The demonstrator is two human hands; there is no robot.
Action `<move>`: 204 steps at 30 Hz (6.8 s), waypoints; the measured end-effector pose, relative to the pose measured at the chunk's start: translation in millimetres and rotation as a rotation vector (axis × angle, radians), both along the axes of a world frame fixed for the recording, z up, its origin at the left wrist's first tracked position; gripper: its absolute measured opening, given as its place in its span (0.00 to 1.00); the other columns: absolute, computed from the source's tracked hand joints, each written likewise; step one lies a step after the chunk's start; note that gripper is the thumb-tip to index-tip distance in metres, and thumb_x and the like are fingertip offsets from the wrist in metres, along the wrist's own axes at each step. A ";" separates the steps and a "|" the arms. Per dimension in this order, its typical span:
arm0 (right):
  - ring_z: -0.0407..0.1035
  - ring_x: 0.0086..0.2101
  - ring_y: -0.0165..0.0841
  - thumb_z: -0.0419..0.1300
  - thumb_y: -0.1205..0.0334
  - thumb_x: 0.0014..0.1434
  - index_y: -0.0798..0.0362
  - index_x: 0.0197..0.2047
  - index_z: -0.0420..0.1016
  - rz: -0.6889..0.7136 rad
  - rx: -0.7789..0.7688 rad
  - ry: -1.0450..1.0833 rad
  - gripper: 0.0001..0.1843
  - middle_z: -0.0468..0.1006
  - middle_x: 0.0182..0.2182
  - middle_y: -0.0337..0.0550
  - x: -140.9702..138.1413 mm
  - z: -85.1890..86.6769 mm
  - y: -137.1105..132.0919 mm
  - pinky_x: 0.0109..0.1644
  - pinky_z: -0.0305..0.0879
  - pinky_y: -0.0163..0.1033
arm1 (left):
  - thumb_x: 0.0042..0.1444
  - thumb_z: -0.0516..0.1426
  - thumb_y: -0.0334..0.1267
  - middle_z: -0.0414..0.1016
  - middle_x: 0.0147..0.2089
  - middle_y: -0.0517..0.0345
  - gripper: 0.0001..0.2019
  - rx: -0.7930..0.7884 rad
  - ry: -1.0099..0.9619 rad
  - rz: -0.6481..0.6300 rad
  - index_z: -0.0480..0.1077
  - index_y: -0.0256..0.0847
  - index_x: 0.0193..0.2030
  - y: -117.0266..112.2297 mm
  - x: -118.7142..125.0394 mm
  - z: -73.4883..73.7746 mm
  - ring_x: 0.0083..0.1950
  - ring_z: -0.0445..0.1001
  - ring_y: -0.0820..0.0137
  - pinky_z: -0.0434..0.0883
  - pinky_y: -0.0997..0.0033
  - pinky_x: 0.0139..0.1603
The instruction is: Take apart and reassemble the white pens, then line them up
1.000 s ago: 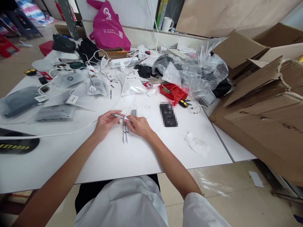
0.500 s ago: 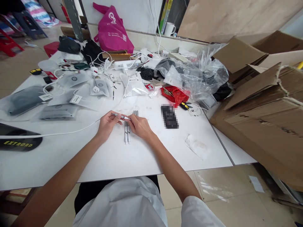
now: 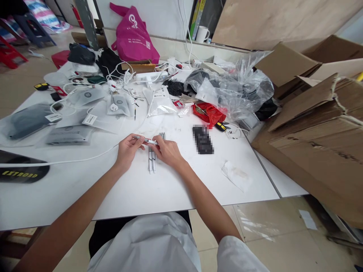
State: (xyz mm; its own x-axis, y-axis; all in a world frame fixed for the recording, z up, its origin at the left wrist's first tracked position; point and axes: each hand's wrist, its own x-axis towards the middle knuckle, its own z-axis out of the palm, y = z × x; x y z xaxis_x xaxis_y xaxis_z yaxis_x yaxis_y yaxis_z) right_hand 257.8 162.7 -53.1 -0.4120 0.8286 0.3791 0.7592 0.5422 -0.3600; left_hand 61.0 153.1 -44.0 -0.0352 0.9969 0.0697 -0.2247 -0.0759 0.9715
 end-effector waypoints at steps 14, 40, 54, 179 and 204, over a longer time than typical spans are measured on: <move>0.72 0.28 0.34 0.46 0.45 0.80 0.52 0.49 0.71 0.011 0.015 -0.003 0.21 0.83 0.35 0.45 2.6 -4.4 3.6 0.32 0.52 0.38 | 0.61 0.70 0.49 0.87 0.47 0.44 0.16 0.031 -0.021 -0.034 0.75 0.39 0.43 -1.2 1.8 -2.9 0.43 0.84 0.63 0.75 0.68 0.37; 0.72 0.34 0.32 0.45 0.52 0.81 0.46 0.63 0.74 0.087 0.035 -0.002 0.20 0.79 0.42 0.44 14.0 6.3 6.0 0.35 0.59 0.37 | 0.62 0.67 0.57 0.86 0.48 0.46 0.22 -0.029 -0.087 -0.097 0.66 0.43 0.46 5.2 -7.7 0.5 0.45 0.87 0.61 0.78 0.67 0.41; 0.73 0.30 0.30 0.50 0.49 0.80 0.47 0.56 0.75 0.017 0.032 0.016 0.17 0.81 0.44 0.43 17.9 9.7 6.7 0.33 0.56 0.37 | 0.63 0.67 0.57 0.86 0.46 0.49 0.21 0.002 -0.117 0.031 0.66 0.44 0.46 8.6 -11.6 0.5 0.43 0.85 0.65 0.79 0.68 0.42; 0.75 0.42 0.37 0.50 0.52 0.79 0.48 0.57 0.74 0.153 0.038 0.176 0.15 0.76 0.48 0.50 14.4 0.6 9.2 0.45 0.71 0.41 | 0.55 0.71 0.58 0.87 0.42 0.47 0.24 0.066 0.162 -0.047 0.83 0.38 0.44 18.2 -28.1 -8.5 0.42 0.86 0.60 0.82 0.55 0.54; 0.73 0.37 0.35 0.49 0.51 0.80 0.50 0.53 0.74 0.146 0.006 0.061 0.16 0.80 0.44 0.46 17.3 5.0 8.1 0.38 0.63 0.38 | 0.54 0.73 0.53 0.87 0.48 0.46 0.19 0.122 0.222 -0.105 0.85 0.39 0.43 9.7 -24.0 1.6 0.52 0.85 0.55 0.79 0.52 0.61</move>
